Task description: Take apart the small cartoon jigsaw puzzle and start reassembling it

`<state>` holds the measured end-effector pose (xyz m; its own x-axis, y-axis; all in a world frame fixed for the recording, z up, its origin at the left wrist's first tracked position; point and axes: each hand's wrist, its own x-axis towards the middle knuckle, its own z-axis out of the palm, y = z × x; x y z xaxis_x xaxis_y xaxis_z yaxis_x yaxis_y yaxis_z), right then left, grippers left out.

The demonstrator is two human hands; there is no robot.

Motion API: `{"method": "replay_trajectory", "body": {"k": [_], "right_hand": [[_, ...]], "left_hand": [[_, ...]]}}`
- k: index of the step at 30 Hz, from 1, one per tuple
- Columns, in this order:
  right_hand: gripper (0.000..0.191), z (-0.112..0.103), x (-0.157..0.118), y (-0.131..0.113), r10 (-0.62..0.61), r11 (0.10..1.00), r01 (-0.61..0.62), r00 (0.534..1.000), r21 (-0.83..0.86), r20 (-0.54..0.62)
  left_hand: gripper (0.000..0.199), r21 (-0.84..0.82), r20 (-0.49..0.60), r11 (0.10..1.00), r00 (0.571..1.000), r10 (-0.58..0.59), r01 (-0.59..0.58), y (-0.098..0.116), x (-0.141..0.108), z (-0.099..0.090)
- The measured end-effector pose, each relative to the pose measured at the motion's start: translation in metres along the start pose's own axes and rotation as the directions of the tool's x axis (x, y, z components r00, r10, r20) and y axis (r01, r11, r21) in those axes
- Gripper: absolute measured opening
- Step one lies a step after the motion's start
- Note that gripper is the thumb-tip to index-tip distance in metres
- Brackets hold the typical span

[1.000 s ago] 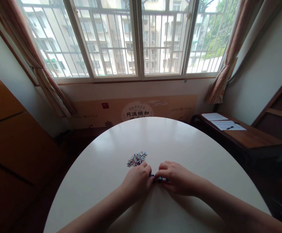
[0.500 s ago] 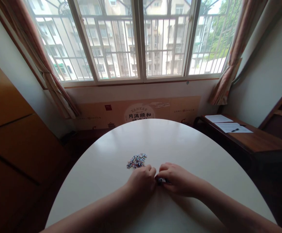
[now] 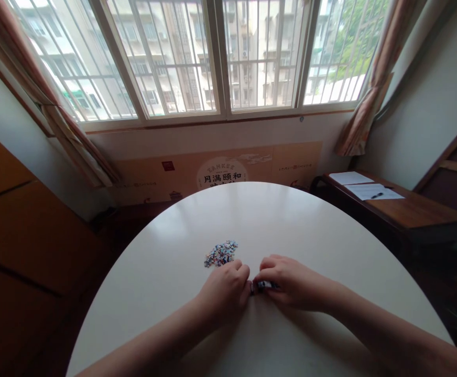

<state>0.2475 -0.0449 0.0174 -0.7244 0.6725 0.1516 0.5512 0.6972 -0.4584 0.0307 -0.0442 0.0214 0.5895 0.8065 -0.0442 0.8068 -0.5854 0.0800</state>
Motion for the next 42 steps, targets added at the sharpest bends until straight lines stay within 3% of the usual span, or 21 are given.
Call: {"method": "replay_trajectory", "body": {"k": [11,23,34,42], "right_hand": [[0.026,0.003,0.0,-0.006,0.043,0.996,-0.041,0.999,-0.081,0.027],[0.022,0.005,-0.002,-0.011,0.062,0.991,-0.06,0.998,-0.116,0.016],[0.024,0.006,-0.003,-0.013,0.075,0.988,-0.073,0.997,-0.137,0.007],[0.024,0.003,-0.003,-0.016,0.089,0.986,-0.084,0.996,-0.147,0.027]], "left_hand": [[0.017,-0.103,0.036,0.994,0.999,0.03,-0.026,-0.006,-0.011,-0.015],[0.017,-0.107,0.014,0.994,1.0,0.001,0.0,-0.009,-0.009,-0.009],[0.014,-0.241,0.028,0.967,0.997,-0.073,0.078,-0.013,-0.006,-0.006],[0.015,-0.249,0.029,0.964,0.996,-0.088,0.092,-0.013,-0.005,-0.006]]}}
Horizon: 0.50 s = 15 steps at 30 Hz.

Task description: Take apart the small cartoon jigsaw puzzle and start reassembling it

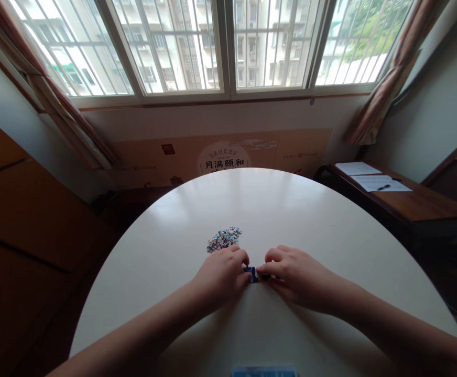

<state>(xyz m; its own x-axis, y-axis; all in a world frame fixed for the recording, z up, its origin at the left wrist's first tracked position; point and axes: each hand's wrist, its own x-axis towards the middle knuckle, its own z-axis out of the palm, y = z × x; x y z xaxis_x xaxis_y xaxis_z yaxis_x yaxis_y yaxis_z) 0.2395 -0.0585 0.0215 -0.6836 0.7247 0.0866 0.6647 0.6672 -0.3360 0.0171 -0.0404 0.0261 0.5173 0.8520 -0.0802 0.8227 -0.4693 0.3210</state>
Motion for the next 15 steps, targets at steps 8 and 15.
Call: {"method": "replay_trajectory", "body": {"k": [8,15], "right_hand": [[0.025,0.0036,-0.0009,0.0021,-0.016,1.0,0.016,1.0,0.004,-0.01],[0.024,0.0002,-0.0007,0.0006,-0.011,1.0,0.011,1.0,0.002,-0.009]], "left_hand": [[0.014,0.004,-0.034,1.0,0.999,0.009,-0.008,-0.0005,-0.0008,0.0007],[0.012,-0.021,-0.058,0.999,0.997,0.048,-0.05,-0.0042,-0.0009,0.0063]]}}
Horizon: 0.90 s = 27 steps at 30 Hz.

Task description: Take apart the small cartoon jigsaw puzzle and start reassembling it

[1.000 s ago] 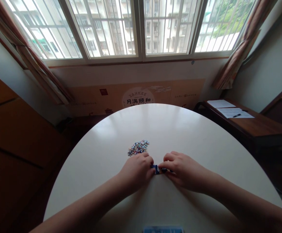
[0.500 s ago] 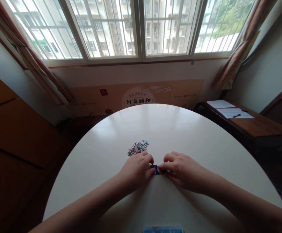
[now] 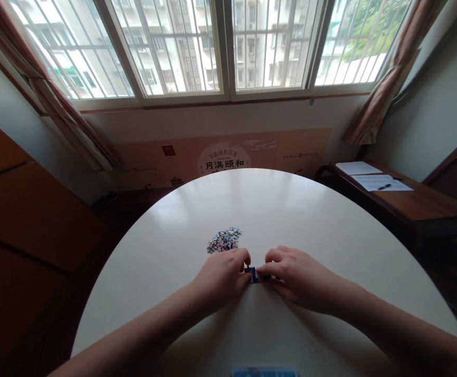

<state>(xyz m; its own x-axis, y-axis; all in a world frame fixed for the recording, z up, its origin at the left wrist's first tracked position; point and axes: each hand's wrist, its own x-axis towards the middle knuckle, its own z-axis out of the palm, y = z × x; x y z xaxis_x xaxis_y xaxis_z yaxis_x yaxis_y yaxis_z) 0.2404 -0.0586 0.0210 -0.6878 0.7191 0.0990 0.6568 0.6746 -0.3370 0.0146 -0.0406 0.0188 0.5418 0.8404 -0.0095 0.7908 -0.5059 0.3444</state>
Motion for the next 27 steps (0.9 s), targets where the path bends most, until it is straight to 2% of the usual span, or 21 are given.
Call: {"method": "replay_trajectory", "body": {"k": [9,14,18,23,27], "right_hand": [[0.019,-0.001,0.001,-0.001,-0.004,1.0,0.005,1.0,-0.012,0.008],[0.021,-0.002,0.001,-0.002,-0.008,1.0,0.008,1.0,-0.004,0.015],[0.02,-0.002,0.0,-0.002,-0.002,1.0,0.002,1.0,-0.009,0.015],[0.021,0.0,0.0,-0.002,-0.009,1.0,0.009,1.0,-0.012,0.014],[0.02,-0.002,0.0,-0.003,-0.006,1.0,0.006,1.0,-0.018,0.012]], "left_hand": [[0.011,-0.025,-0.087,0.998,0.995,0.046,-0.049,0.002,0.001,-0.005],[0.014,-0.043,-0.223,0.999,0.974,-0.04,0.031,-0.012,0.009,-0.015],[0.015,-0.012,-0.274,0.992,0.954,-0.127,0.128,-0.028,0.018,-0.019],[0.018,0.06,-0.337,0.986,0.933,-0.124,0.153,-0.038,0.021,-0.016],[0.022,0.095,-0.366,0.985,0.925,-0.099,0.143,-0.032,0.018,-0.019]]}}
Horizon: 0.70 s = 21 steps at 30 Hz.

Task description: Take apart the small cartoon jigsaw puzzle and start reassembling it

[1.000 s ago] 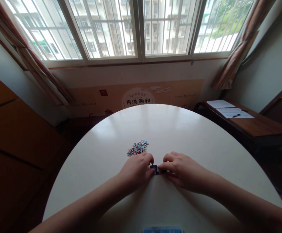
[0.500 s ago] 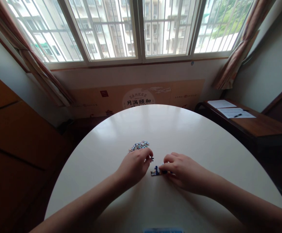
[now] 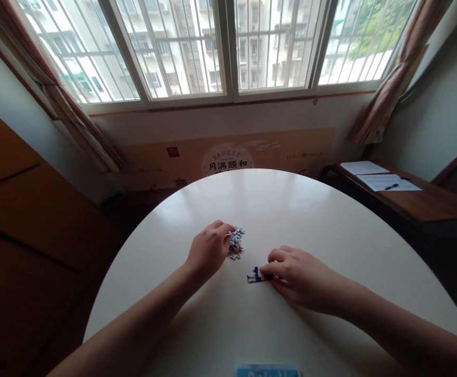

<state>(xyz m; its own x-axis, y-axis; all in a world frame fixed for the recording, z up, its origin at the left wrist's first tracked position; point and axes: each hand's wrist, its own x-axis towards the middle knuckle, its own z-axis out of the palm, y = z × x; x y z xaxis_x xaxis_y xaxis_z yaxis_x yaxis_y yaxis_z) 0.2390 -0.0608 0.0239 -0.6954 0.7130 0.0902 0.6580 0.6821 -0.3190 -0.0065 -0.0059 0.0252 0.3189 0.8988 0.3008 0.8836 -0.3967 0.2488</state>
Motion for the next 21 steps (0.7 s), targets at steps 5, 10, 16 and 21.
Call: {"method": "replay_trajectory", "body": {"k": [5,10,16,21], "right_hand": [[0.023,0.0,-0.001,0.001,0.031,0.999,-0.031,1.0,-0.04,0.005],[0.029,0.001,-0.001,0.006,0.097,0.994,-0.098,0.995,-0.055,-0.008],[0.033,0.005,-0.001,0.006,0.102,0.993,-0.103,0.994,-0.048,-0.038],[0.034,0.009,0.001,0.006,0.071,0.997,-0.072,0.997,-0.035,-0.035]], "left_hand": [[0.019,-0.013,0.081,0.996,0.993,0.09,-0.09,0.017,-0.01,-0.005],[0.017,-0.043,0.233,0.985,0.957,0.172,-0.166,0.029,-0.022,0.001],[0.021,-0.027,0.328,0.982,0.927,0.184,-0.185,0.031,-0.025,0.005],[0.021,-0.03,0.343,0.987,0.926,0.157,-0.157,0.031,-0.024,0.006]]}}
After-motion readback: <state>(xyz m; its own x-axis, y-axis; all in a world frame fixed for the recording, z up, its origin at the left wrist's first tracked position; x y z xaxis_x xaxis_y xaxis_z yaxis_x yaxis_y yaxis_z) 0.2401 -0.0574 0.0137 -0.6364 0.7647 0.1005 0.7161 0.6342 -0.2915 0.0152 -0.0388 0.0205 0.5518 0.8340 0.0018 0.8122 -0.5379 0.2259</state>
